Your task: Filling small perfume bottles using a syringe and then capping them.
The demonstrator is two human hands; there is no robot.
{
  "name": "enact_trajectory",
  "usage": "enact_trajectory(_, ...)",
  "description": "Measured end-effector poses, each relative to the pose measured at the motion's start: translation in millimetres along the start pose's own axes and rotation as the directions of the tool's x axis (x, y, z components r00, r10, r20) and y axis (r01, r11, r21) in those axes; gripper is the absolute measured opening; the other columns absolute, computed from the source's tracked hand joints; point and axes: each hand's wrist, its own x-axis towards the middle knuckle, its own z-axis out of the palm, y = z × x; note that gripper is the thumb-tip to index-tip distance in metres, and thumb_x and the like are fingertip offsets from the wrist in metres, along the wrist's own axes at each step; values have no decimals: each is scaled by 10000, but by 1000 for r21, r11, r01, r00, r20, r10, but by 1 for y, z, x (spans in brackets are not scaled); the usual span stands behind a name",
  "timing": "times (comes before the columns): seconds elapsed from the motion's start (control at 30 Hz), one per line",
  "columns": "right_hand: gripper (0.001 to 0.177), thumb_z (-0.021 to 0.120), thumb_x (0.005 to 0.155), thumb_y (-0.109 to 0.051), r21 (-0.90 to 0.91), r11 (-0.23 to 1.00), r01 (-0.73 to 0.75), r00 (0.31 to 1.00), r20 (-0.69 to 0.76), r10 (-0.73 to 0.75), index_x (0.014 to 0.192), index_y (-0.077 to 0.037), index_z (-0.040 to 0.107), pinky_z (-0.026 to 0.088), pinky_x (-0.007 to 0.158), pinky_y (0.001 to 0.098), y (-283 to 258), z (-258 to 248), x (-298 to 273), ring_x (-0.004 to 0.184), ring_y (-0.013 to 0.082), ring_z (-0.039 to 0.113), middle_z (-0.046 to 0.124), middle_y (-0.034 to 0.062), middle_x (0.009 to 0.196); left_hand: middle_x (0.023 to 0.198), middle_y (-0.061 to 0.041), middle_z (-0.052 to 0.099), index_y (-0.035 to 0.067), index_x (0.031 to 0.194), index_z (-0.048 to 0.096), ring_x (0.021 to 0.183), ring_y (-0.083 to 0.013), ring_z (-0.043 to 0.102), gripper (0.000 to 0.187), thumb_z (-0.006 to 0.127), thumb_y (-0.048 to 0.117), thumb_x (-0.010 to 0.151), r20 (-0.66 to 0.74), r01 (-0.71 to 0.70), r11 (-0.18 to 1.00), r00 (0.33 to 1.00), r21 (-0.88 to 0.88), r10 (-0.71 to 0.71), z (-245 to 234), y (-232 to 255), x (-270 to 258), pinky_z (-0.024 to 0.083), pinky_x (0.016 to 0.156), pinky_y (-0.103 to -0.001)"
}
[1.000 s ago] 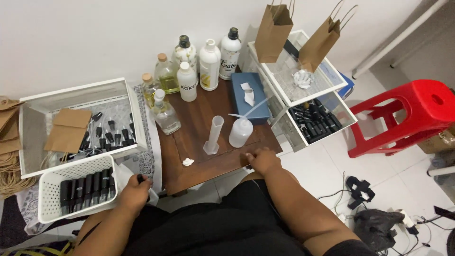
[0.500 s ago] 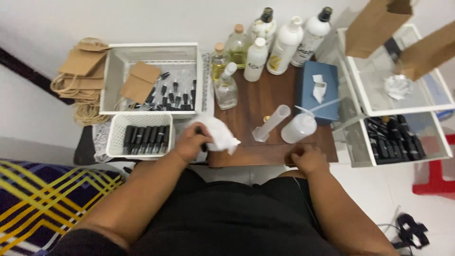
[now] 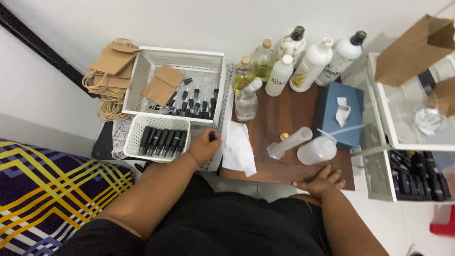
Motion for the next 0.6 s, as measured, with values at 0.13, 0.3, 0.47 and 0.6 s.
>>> enact_trajectory(0.13,1574,822,654,-828,-11,1000,12,999,-52,-13,1654,-155,-190,39,1260,634,20,23,65,1544,483,-147,-231,167,1709,895,-128,734,195,956,695,896,-328,724,254,694,417,833,-113,47,996,993,80,-38,-84,47,-10,557,799,-433)
enact_trajectory(0.3,1614,838,609,-841,-16,999,-31,998,-60,30,1638,-220,-239,64,1238,667,24,30,84,1514,493,-194,-254,129,1698,869,-19,757,302,1092,740,934,-247,726,218,635,408,933,-350,85,951,936,297,26,-176,67,15,568,893,-420)
enact_trajectory(0.47,1652,936,503,-781,-19,990,-141,983,-117,138,1636,-274,-154,68,1255,611,17,36,89,1580,372,-142,-222,42,1724,1201,-88,718,212,1079,750,1023,-345,673,231,560,237,950,-208,187,844,974,503,-92,-213,69,49,526,833,-470)
enact_trajectory(0.6,1631,936,534,-765,-26,988,-152,983,-109,148,1631,-288,-172,94,1241,648,12,33,82,1583,372,-127,-235,36,1724,1010,-104,741,154,1004,734,898,-318,688,192,553,179,943,-112,230,704,971,672,-211,-210,71,70,515,714,-419)
